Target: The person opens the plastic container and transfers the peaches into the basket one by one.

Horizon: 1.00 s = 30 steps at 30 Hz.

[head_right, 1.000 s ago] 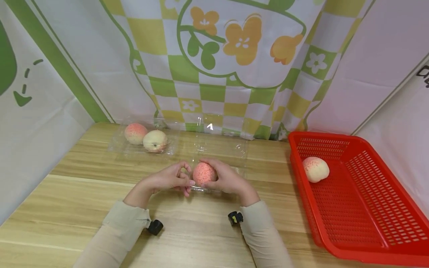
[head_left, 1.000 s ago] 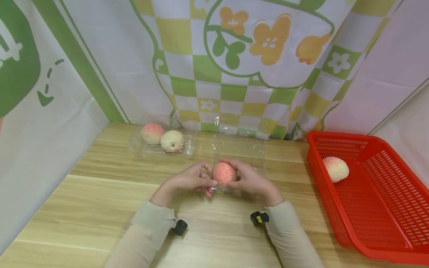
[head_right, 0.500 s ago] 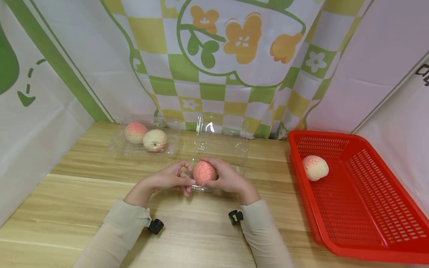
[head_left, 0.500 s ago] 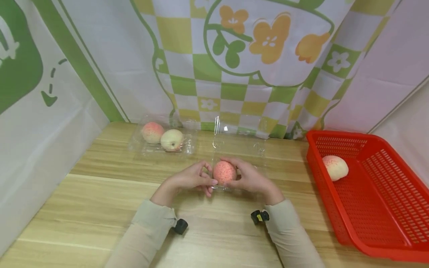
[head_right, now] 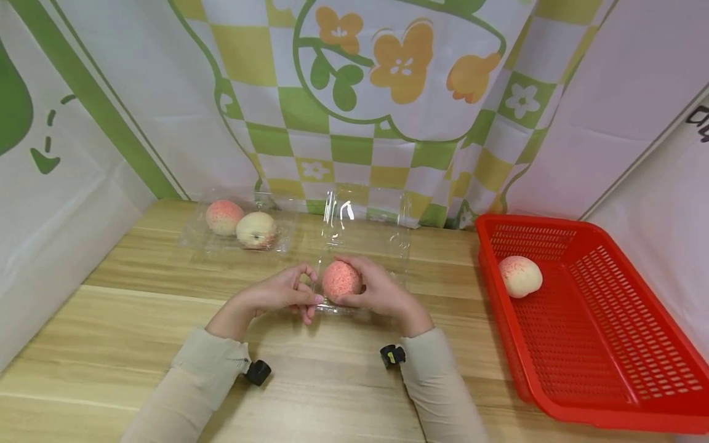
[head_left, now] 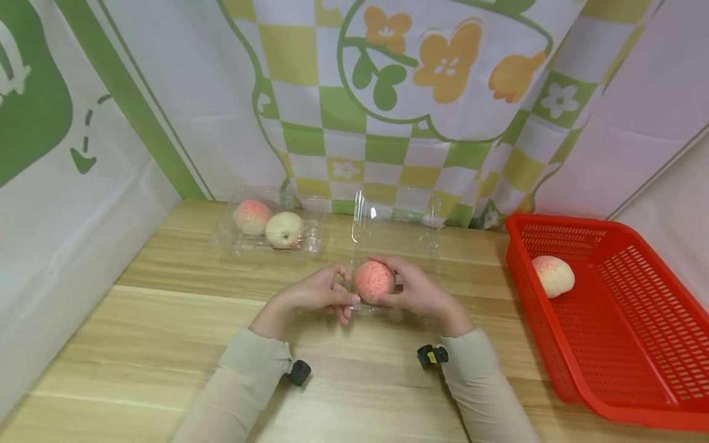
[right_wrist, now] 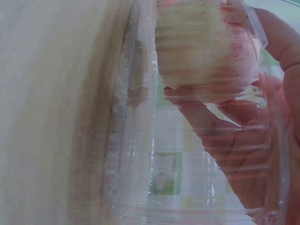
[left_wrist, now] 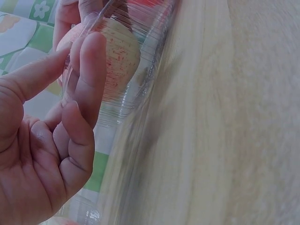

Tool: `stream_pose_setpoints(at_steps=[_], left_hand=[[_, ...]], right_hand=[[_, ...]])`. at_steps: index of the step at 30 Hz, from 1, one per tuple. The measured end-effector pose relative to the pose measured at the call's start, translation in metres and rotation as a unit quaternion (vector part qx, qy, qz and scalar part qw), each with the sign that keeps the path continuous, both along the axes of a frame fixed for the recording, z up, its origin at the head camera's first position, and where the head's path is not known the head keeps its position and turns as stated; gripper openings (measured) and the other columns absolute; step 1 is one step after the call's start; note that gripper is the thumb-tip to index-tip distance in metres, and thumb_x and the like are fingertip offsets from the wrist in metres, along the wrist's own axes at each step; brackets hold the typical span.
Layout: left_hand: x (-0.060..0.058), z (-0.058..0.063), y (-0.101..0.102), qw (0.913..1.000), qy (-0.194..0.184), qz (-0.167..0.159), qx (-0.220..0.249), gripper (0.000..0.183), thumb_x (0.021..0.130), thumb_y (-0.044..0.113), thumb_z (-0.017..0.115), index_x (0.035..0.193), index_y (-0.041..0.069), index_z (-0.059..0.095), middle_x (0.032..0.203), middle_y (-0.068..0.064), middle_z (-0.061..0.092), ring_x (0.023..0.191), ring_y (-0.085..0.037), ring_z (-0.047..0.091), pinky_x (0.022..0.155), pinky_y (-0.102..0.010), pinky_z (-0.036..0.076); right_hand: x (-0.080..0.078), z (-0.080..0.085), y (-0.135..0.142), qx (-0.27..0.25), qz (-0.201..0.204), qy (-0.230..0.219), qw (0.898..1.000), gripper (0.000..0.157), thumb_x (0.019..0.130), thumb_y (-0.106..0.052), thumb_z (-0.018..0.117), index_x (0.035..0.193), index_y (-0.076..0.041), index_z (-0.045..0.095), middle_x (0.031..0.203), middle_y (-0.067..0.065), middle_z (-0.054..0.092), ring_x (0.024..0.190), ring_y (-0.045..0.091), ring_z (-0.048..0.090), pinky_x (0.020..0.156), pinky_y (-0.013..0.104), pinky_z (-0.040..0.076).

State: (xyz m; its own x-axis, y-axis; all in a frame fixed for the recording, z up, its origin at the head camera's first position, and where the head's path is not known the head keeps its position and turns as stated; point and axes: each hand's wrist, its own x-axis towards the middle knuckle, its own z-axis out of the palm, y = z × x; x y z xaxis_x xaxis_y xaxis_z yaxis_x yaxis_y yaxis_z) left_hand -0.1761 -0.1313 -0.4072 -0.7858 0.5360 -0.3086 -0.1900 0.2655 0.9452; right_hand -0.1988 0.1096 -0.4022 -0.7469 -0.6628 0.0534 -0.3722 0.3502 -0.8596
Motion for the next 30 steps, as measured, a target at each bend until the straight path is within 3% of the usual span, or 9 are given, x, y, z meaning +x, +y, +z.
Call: stream_pose_setpoints(at_steps=[6,12,16,19,30], left_hand=[[0.003,0.001,-0.001,1.0,-0.005,0.005,-0.002,0.04,0.095,0.008,0.064,0.121,0.001,0.034,0.07,-0.004,0.067,0.062,-0.017,0.069,0.064,-0.028,0.054],[0.003,0.002,0.0,0.9999,-0.013,0.007,-0.004,0.045,0.095,0.009,0.064,0.126,-0.002,0.033,0.071,-0.004,0.068,0.063,-0.017,0.069,0.065,-0.028,0.053],[0.002,0.001,-0.001,0.9999,-0.011,0.006,-0.004,0.045,0.095,0.008,0.064,0.125,-0.003,0.032,0.07,-0.004,0.067,0.063,-0.017,0.069,0.064,-0.027,0.053],[0.002,0.0,-0.001,0.9999,-0.01,0.005,-0.004,0.043,0.095,0.008,0.064,0.124,-0.002,0.033,0.07,-0.004,0.067,0.063,-0.017,0.069,0.063,-0.027,0.052],[0.0,0.0,-0.001,1.0,-0.009,0.001,0.002,0.043,0.095,0.008,0.064,0.123,-0.002,0.032,0.069,-0.004,0.067,0.062,-0.016,0.069,0.06,-0.025,0.05]], right_hand=[[0.0,0.003,0.001,0.013,-0.007,0.009,1.0,0.077,0.082,-0.001,0.078,0.15,-0.005,0.04,0.146,0.017,0.048,0.125,0.033,0.054,0.096,0.033,0.055],[0.001,0.011,0.005,0.014,-0.032,-0.005,0.999,0.08,0.082,-0.004,0.079,0.151,-0.009,0.039,0.145,0.015,0.049,0.128,0.033,0.052,0.101,0.043,0.051],[-0.001,0.016,0.008,0.026,-0.037,0.014,0.999,0.081,0.081,-0.008,0.08,0.151,-0.011,0.039,0.147,0.015,0.048,0.13,0.033,0.051,0.101,0.046,0.051],[-0.003,0.02,0.011,0.035,-0.037,0.036,0.998,0.082,0.08,-0.008,0.081,0.15,-0.009,0.04,0.147,0.017,0.049,0.128,0.035,0.052,0.099,0.045,0.053],[-0.006,0.036,0.023,0.025,-0.049,0.039,0.998,0.08,0.08,-0.001,0.08,0.149,-0.008,0.041,0.145,0.019,0.048,0.127,0.038,0.051,0.098,0.046,0.053]])
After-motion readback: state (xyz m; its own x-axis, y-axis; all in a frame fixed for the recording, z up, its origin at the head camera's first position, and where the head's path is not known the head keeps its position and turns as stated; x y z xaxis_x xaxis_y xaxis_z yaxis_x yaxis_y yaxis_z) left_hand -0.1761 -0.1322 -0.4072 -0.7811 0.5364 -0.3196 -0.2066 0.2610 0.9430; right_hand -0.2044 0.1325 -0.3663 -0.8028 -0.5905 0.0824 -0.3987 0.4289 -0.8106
